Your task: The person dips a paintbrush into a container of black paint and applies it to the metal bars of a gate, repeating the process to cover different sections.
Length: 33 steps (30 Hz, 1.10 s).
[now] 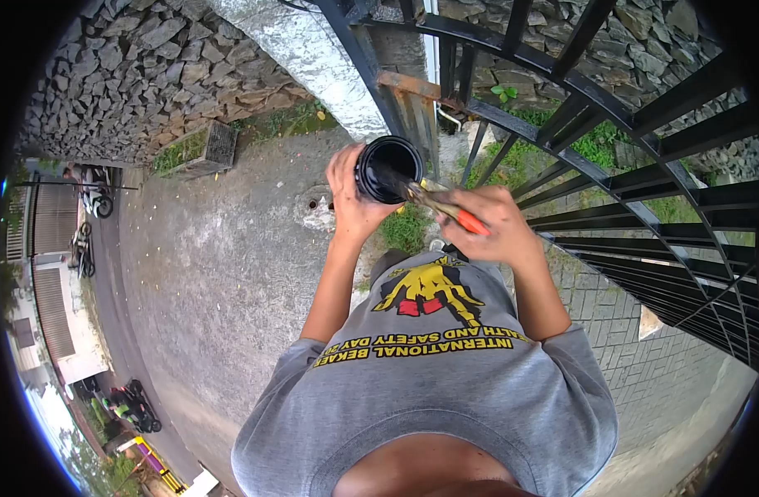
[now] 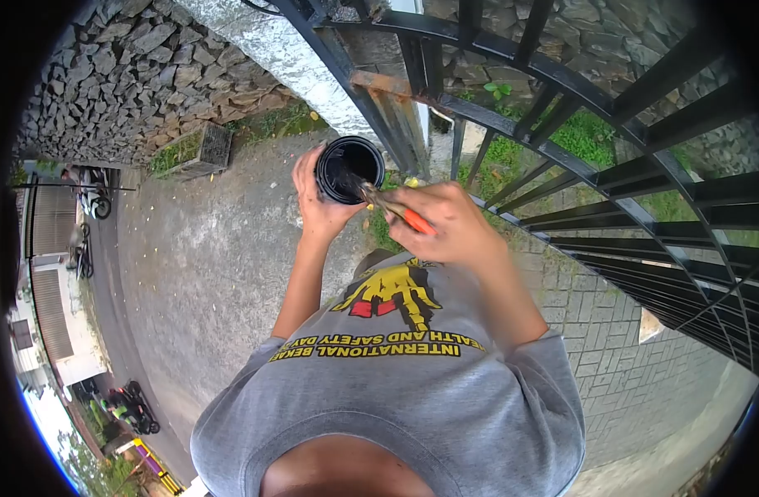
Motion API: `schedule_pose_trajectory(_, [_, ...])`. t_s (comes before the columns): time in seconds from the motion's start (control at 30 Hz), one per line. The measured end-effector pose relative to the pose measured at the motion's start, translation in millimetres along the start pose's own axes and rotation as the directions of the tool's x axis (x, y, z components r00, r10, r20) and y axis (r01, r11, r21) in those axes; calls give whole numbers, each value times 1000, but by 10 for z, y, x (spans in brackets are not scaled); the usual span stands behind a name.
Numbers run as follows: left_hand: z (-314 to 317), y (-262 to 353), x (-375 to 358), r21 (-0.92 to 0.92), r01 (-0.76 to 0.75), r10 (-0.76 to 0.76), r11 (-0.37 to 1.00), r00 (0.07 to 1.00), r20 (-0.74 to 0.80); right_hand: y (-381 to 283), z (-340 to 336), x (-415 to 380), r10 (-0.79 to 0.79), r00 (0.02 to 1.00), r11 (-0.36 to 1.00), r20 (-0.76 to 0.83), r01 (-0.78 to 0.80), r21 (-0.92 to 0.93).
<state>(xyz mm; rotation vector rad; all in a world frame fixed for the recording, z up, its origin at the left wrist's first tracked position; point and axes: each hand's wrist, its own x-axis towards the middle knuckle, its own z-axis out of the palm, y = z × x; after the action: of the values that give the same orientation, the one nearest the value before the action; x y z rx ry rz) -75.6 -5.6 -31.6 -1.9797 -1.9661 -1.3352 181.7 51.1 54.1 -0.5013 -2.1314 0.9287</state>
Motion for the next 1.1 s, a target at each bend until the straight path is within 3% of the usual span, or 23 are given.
schedule_pose_trajectory(0.17, [78, 50, -12, -42, -140, 137, 989, 988, -67, 35, 326, 336, 247, 966, 937, 78, -217, -274])
schedule_pose_trajectory(0.2, [88, 83, -14, -47, -161, 157, 986, 985, -76, 112, 400, 364, 309, 947, 925, 88, -278, -260])
schedule_pose_trajectory(0.3, [112, 90, -34, -54, -132, 128, 990, 989, -72, 143, 440, 333, 286, 955, 929, 76, -257, -267])
schedule_pose_trajectory(0.4, [103, 102, -41, -32, -96, 93, 995, 992, -90, 84, 340, 191, 200, 978, 974, -53, -205, -99])
schedule_pose_trajectory(0.5, [34, 95, -74, -33, -2, 0, 999, 1000, -30, -36, 221, 53, 119, 991, 991, -64, -123, -58])
schedule_pose_trajectory(0.53, [25, 85, -78, -22, 6, -6, 1000, 1000, -27, 17, 267, -22, 66, 992, 997, -110, -61, 50])
schedule_pose_trajectory(0.63, [26, 87, -114, -6, 23, -23, 1000, 1000, -9, 129, 420, -98, 74, 997, 997, -30, -74, -3])
schedule_pose_trajectory(0.77, [26, 75, -108, -30, 29, -30, 999, 1000, -3, 148, 482, -47, 41, 991, 998, -126, -46, -43])
schedule_pose_trajectory(0.87, [-8, 61, -107, -10, -5, 5, 1000, 1000, 13, 204, 544, -54, 142, 968, 986, -207, -118, 121])
schedule_pose_trajectory(0.97, [-6, 77, -136, -23, 4, -4, 1000, 1000, -7, 298, 465, -48, 115, 992, 992, -44, -113, 49])
schedule_pose_trajectory(1.0, [-6, 77, -158, -29, 15, -15, 999, 1000, -14, 234, 521, -25, 98, 973, 995, -209, -93, 35])
schedule_pose_trajectory(1.1, [-4, 124, -157, -26, 25, -25, 999, 999, -22, 296, 482, -26, 106, 992, 994, -64, -106, -3])
